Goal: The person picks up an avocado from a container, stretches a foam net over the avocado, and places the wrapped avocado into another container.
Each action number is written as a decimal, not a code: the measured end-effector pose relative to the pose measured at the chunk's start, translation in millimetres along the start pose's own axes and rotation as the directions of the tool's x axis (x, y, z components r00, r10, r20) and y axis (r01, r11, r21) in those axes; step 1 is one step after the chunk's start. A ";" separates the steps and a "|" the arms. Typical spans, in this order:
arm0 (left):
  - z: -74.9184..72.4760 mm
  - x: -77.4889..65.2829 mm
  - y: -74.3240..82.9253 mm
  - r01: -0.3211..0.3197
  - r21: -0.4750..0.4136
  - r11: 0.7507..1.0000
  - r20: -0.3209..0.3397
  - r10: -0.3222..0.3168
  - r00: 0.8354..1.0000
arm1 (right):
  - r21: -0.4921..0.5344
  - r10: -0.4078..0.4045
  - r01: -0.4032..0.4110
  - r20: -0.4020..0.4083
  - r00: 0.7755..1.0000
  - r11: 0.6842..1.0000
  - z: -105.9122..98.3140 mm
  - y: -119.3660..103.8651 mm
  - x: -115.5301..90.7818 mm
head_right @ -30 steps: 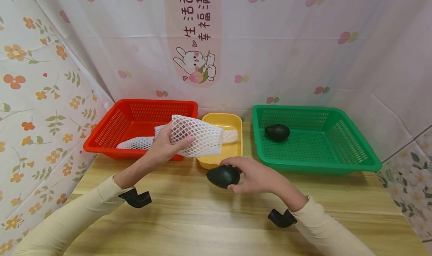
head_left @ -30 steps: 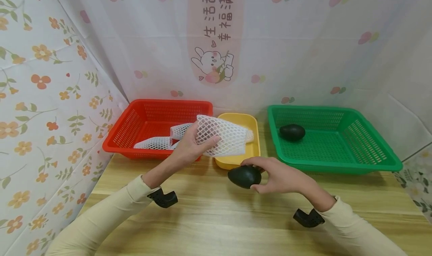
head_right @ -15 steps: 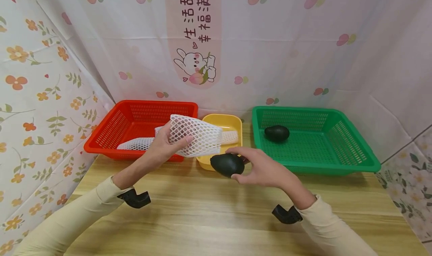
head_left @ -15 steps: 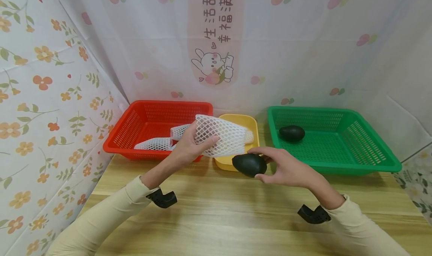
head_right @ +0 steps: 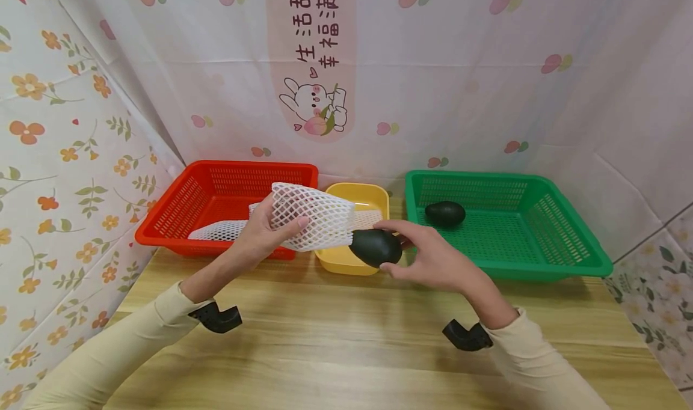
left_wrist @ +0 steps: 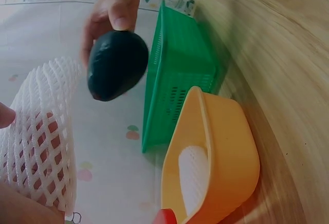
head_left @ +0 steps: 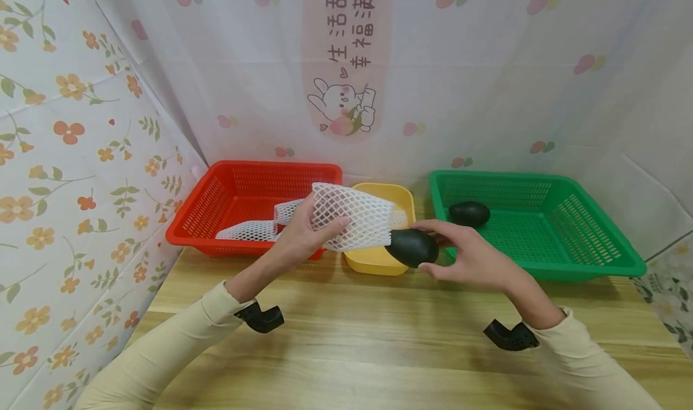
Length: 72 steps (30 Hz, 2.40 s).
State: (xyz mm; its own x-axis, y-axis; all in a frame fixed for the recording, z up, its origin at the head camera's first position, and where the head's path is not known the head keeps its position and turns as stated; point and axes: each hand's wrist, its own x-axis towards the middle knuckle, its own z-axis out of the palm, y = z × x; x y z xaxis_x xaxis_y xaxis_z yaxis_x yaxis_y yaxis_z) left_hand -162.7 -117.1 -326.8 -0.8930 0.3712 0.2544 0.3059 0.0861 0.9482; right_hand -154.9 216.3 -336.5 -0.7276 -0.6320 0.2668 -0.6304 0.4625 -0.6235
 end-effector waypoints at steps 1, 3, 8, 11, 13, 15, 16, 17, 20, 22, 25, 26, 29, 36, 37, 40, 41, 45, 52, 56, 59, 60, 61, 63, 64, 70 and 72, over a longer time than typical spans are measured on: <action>0.0 0.2 -0.4 -0.002 0.002 1.000 -0.001 0.002 1.000 | 0.002 -0.001 0.001 -0.011 1.000 1.000 -2.1 0.3 -0.4; 0.0 0.6 -0.9 -0.005 0.001 1.000 -0.001 0.005 1.000 | 0.004 0.002 -0.002 -0.034 0.999 1.000 -6.3 0.0 -1.1; -0.2 1.4 -1.9 -0.009 0.011 1.000 -0.003 0.009 1.000 | -0.004 0.013 -0.013 -0.086 0.996 1.000 -15.8 -2.9 -3.1; -0.3 1.9 -3.0 -0.012 0.013 1.000 -0.003 0.012 1.000 | 0.000 0.011 -0.012 -0.105 0.994 1.000 -19.0 -3.9 -3.7; -0.1 1.8 -3.4 -0.008 0.014 1.000 -0.003 0.008 1.000 | 0.013 0.006 -0.004 -0.116 0.993 1.000 -19.7 -4.0 -3.8; 0.2 1.6 -3.9 0.003 0.014 1.000 -0.005 -0.003 1.000 | 0.018 -0.008 0.010 -0.127 0.992 1.000 -19.2 -3.3 -3.8; 0.5 1.7 -4.2 0.005 0.012 1.000 -0.004 -0.005 1.000 | 0.019 -0.015 0.017 -0.134 0.991 1.000 -18.6 -2.9 -3.7; 0.8 1.7 -4.5 0.006 0.008 1.000 -0.001 -0.006 1.000 | 0.021 -0.024 0.027 -0.140 0.990 0.999 -17.8 -2.6 -3.6; 1.6 2.2 -5.2 0.001 -0.005 1.000 0.009 -0.001 1.000 | 0.029 -0.056 0.061 -0.159 0.986 0.998 -15.6 -1.8 -2.9; 2.1 2.8 -5.5 -0.008 -0.011 1.000 0.016 0.008 1.000 | 0.037 -0.080 0.087 -0.169 0.982 0.995 -14.5 -2.0 -2.4; 2.4 3.1 -5.5 -0.014 -0.012 1.000 0.020 0.014 1.000 | 0.042 -0.114 0.124 -0.179 0.977 0.991 -13.0 -2.5 -0.6; 2.5 3.2 -5.5 -0.015 -0.012 1.000 0.020 0.016 1.000 | 0.040 -0.126 0.135 -0.182 0.975 0.990 -12.4 -2.6 0.2; 3.6 2.9 -5.2 -0.015 -0.009 1.000 0.025 0.016 1.000 | 0.026 -0.166 0.174 -0.184 0.969 0.984 -9.4 -2.1 2.2; 7.8 2.5 -4.6 -0.009 0.061 0.998 0.041 0.007 0.999 | 0.033 -0.204 0.212 -0.172 0.964 0.977 -0.9 -1.5 6.6; 8.3 2.6 -4.7 -0.006 0.080 0.997 0.045 0.003 0.999 | 0.042 -0.199 0.209 -0.172 0.965 0.977 0.4 -1.6 7.2; 9.6 2.1 -3.8 0.008 0.143 0.990 0.047 -0.015 0.999 | 0.069 -0.173 0.187 -0.169 0.970 0.980 4.1 -2.2 8.3; 9.9 1.9 -3.6 0.014 0.165 0.986 0.048 -0.022 0.999 | 0.078 -0.162 0.177 -0.167 0.972 0.981 5.2 -2.3 8.6; 10.9 1.9 -3.3 0.015 0.204 0.979 0.076 -0.031 0.997 | 0.107 -0.128 0.148 -0.177 0.976 0.983 10.2 -3.9 10.4; 12.1 2.3 -4.1 -0.024 0.206 0.978 0.140 -0.005 0.990 | 0.232 -0.083 0.127 -0.192 0.978 0.964 21.0 -8.5 13.6; 13.4 2.9 -4.2 -0.064 0.179 0.982 0.177 0.032 0.984 | 0.275 -0.088 0.144 -0.205 0.975 0.951 25.9 -10.9 15.5; 13.9 3.4 -4.8 -0.069 0.187 0.980 0.190 0.033 0.981 | 0.308 -0.088 0.154 -0.218 0.972 0.939 28.6 -11.9 17.0; 14.1 3.7 -5.1 -0.070 0.191 0.979 0.196 0.032 0.980 | 0.318 -0.083 0.153 -0.224 0.971 0.935 29.3 -12.2 17.3; 14.2 4.1 -5.7 -0.074 0.195 0.978 0.204 0.034 0.978 | 0.332 -0.075 0.150 -0.229 0.971 0.931 30.2 -12.3 17.6; 14.5 5.1 -6.3 -0.086 0.193 0.977 0.224 0.042 0.974 | 0.359 -0.051 0.136 -0.235 0.971 0.923 31.7 -12.3 18.0; 14.6 5.6 -6.8 -0.093 0.192 0.977 0.234 0.046 0.971 | 0.366 -0.035 0.123 -0.238 0.971 0.922 32.5 -12.0 18.1; 16.1 7.7 -6.4 -0.098 0.199 0.975 0.247 0.047 0.968 | 0.396 0.030 0.076 -0.254 0.967 0.915 36.3 -11.0 20.1; 17.1 8.8 -6.1 -0.095 0.197 0.976 0.246 0.045 0.968 | 0.406 0.036 0.076 -0.261 0.965 0.911 37.0 -11.4 21.0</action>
State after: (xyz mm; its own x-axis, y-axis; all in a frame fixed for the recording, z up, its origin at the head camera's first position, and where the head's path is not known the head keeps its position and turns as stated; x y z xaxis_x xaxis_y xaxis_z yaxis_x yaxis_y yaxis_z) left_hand -166.8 -98.6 -333.5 -0.7699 0.5904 0.2423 0.4486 0.2307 0.8634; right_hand -153.0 174.8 -351.0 -0.7954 -0.4304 0.4267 -0.5193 0.1213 -0.8459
